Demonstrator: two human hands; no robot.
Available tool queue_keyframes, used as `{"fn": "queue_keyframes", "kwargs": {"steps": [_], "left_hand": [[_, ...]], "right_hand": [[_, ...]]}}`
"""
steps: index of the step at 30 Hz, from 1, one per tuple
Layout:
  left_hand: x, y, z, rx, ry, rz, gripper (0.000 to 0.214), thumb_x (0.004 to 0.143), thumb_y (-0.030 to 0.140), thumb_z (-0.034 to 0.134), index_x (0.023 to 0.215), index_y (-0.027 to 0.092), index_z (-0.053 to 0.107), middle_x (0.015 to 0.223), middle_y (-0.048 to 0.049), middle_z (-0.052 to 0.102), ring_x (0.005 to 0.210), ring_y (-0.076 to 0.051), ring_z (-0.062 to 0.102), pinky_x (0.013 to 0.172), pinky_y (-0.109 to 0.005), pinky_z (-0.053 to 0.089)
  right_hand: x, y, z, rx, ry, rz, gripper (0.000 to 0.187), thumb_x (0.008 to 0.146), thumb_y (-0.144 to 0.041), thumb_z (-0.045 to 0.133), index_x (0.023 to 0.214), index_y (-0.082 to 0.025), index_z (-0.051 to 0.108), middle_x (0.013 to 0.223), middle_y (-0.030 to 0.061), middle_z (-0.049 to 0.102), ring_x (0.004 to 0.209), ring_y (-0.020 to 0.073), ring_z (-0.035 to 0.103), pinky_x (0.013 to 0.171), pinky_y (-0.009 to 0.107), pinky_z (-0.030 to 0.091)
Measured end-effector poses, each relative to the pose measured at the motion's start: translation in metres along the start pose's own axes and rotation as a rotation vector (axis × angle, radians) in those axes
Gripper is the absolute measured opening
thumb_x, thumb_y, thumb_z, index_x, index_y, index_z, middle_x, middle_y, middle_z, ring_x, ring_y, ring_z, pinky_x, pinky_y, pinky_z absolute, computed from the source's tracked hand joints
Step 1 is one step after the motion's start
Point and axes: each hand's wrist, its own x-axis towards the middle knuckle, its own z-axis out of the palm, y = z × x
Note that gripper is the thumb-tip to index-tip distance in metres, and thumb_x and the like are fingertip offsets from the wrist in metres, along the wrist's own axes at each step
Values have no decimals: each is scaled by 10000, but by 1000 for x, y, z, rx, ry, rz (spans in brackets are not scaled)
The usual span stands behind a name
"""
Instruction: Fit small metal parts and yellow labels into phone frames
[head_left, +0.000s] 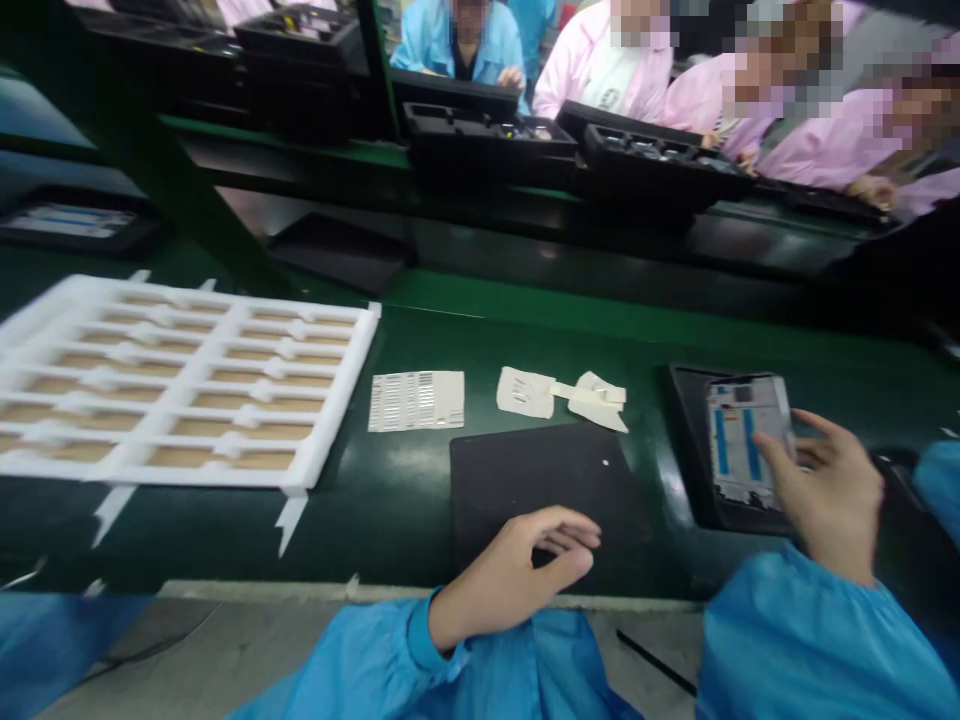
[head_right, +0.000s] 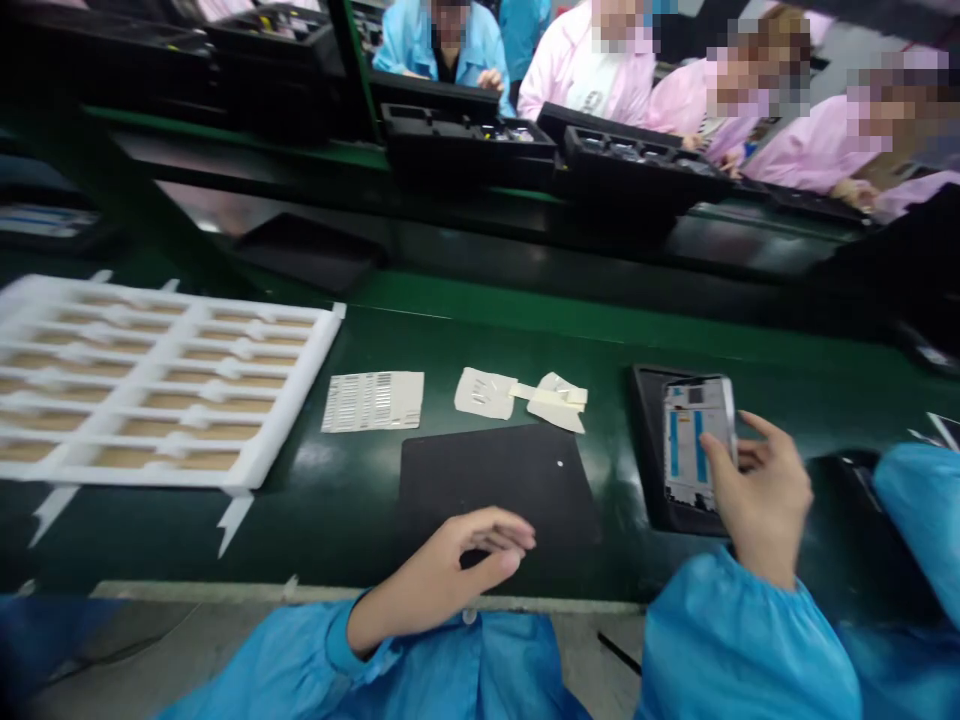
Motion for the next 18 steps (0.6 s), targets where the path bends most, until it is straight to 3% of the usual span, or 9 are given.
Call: {"fn": "queue_keyframes", "kwargs": {"steps": [1, 3, 5, 7, 9, 12, 13, 15, 18], "left_hand": [[2, 0, 0, -41, 63, 24, 358, 926, 375, 611, 1253, 230, 608, 1223, -87, 663, 1110, -211, 634, 959, -326, 499], [8, -1, 1, -114, 197, 93, 529, 923, 447, 605, 1392, 243, 473, 1334, -114, 591, 1155, -220, 609, 970, -334, 499], [12, -1, -1, -172, 331, 144, 609, 917, 538, 571, 1424, 229, 430, 1349, -129, 578, 1135, -233, 617, 939, -333, 518], [9, -3, -9, -170, 504, 139, 609, 898, 620, 537, 1314, 175, 542, 1212, -129, 662, 1034, -247, 655, 861, -325, 547], [-3, -7, -27, -58, 716, 101, 602, 872, 676, 519, 1100, 134, 648, 1009, -109, 722, 904, -246, 671, 774, -312, 554], [-35, -11, -68, 266, 900, 71, 608, 854, 714, 489, 877, 129, 650, 822, -77, 708, 734, -210, 631, 649, -281, 520], [-46, -10, -82, 381, 869, 54, 588, 854, 704, 496, 811, 134, 636, 764, -63, 690, 683, -195, 609, 605, -267, 496], [-62, -4, -107, 598, 689, -5, 526, 874, 644, 520, 716, 150, 612, 663, -27, 638, 612, -166, 565, 558, -245, 447], [-67, 11, -126, 827, 388, -18, 411, 924, 526, 532, 750, 172, 645, 752, -22, 667, 698, -178, 615, 650, -254, 469]], "right_hand": [[-18, -15, -1, 55, 61, -62, 592, 727, -494, 695, 1242, -213, 612, 908, 127, 664, 812, 306, 654, 725, 454, 534], [-59, -48, 5, 208, 2, -163, 579, 723, -506, 709, 1224, -232, 611, 918, 110, 658, 786, 279, 651, 676, 432, 550], [-102, -78, 19, 452, -293, -190, 483, 732, -490, 727, 1142, -259, 622, 912, 85, 682, 765, 251, 670, 633, 389, 568], [-135, -103, 35, 662, -614, -224, 387, 782, -446, 715, 1111, -269, 617, 904, 63, 705, 779, 229, 690, 655, 364, 585], [-151, -120, 49, 757, -773, -266, 296, 840, -409, 678, 1099, -275, 631, 922, 54, 713, 805, 212, 693, 689, 348, 588], [-146, -137, 68, 772, -734, -335, 179, 896, -386, 624, 1023, -268, 668, 919, 40, 710, 799, 194, 674, 722, 342, 567], [-139, -143, 78, 757, -702, -374, 154, 908, -375, 610, 989, -260, 672, 913, 36, 706, 800, 191, 666, 733, 340, 555], [-127, -154, 104, 684, -684, -511, 122, 929, -330, 581, 934, -237, 660, 908, 34, 694, 819, 188, 649, 754, 333, 527], [-120, -169, 150, 396, -788, -837, 111, 948, -229, 533, 910, -208, 635, 911, 44, 667, 854, 187, 622, 771, 319, 494]]}}
